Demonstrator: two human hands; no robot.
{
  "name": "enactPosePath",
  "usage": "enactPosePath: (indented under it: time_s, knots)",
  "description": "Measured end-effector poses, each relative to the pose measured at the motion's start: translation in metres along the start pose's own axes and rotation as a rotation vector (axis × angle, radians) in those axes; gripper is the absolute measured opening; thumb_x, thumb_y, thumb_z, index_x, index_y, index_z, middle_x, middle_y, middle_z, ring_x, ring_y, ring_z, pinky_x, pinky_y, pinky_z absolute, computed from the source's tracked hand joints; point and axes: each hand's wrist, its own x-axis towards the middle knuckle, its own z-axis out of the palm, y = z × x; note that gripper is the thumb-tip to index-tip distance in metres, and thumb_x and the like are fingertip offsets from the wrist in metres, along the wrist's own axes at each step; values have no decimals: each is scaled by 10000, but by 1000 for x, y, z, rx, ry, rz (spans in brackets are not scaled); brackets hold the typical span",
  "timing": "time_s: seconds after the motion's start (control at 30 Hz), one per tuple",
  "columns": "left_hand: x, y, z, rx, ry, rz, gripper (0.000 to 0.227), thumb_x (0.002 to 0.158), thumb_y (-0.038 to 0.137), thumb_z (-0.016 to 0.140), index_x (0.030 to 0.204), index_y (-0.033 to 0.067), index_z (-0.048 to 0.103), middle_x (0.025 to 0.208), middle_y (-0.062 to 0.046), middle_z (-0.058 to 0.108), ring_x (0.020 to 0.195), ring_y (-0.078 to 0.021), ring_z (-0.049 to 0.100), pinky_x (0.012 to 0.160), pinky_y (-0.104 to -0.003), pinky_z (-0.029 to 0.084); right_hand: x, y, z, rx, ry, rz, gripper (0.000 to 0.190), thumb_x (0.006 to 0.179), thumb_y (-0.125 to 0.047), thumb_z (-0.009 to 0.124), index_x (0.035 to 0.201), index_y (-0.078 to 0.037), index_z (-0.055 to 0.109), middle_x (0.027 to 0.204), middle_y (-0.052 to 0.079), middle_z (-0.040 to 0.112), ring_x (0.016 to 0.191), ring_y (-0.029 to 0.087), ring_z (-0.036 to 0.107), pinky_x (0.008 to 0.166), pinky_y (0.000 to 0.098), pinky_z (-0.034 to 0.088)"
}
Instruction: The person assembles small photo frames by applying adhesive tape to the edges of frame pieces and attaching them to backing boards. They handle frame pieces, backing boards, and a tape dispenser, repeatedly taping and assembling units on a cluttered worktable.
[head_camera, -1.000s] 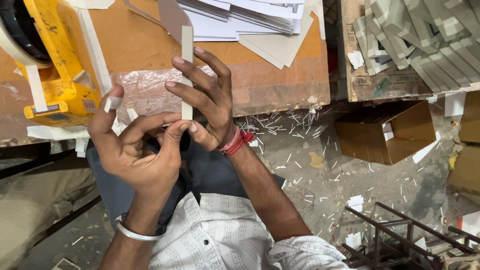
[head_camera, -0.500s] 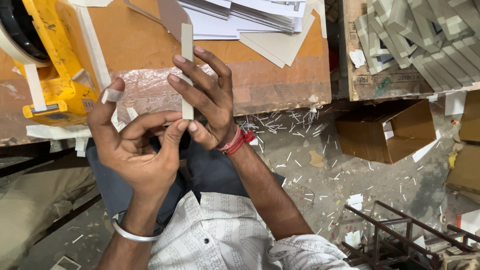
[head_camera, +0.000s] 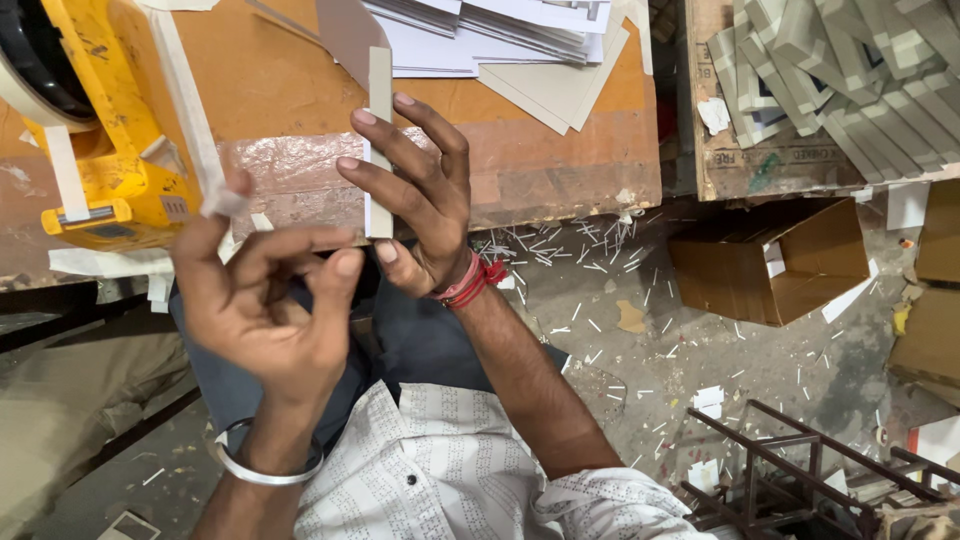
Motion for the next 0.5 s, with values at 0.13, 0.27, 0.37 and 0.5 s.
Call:
enactPosePath:
  time_s: [0.13,0.27,0.37,0.5]
  knots:
    - [-9,14,5,-149,1,-159,150,1057,70,704,1146,-39,653,939,-109,745,690,-59,638,603,-178,488,0,0,0,-5,-11,5,574,1072,-513,322,1330,-125,657,1462,110,591,1452,359,440,1219,477,392]
    - [-10,22,12,-202,-77,-315,139,1033,77,688,1008,-55,724,914,-74,734,668,-35,579,590,-187,449,0,-1,2,-9,-1,5,597,1076,-526,287,1338,-137,656,1470,99,589,1461,344,441,1229,466,383]
    - [-6,26,17,-190,-77,-358,152,1034,83,698,982,-54,737,834,-53,707,627,-35,546,558,-188,415,1,-2,1,1,-3,7,592,1080,-519,285,1334,-133,656,1465,102,589,1471,356,436,1225,463,384]
    - [-3,29,22,-163,-18,-390,157,1016,90,706,952,-51,736,790,-35,701,585,-29,530,526,-184,394,3,-3,0,-8,-14,8,581,1087,-510,299,1337,-128,657,1466,108,591,1471,358,440,1222,459,387]
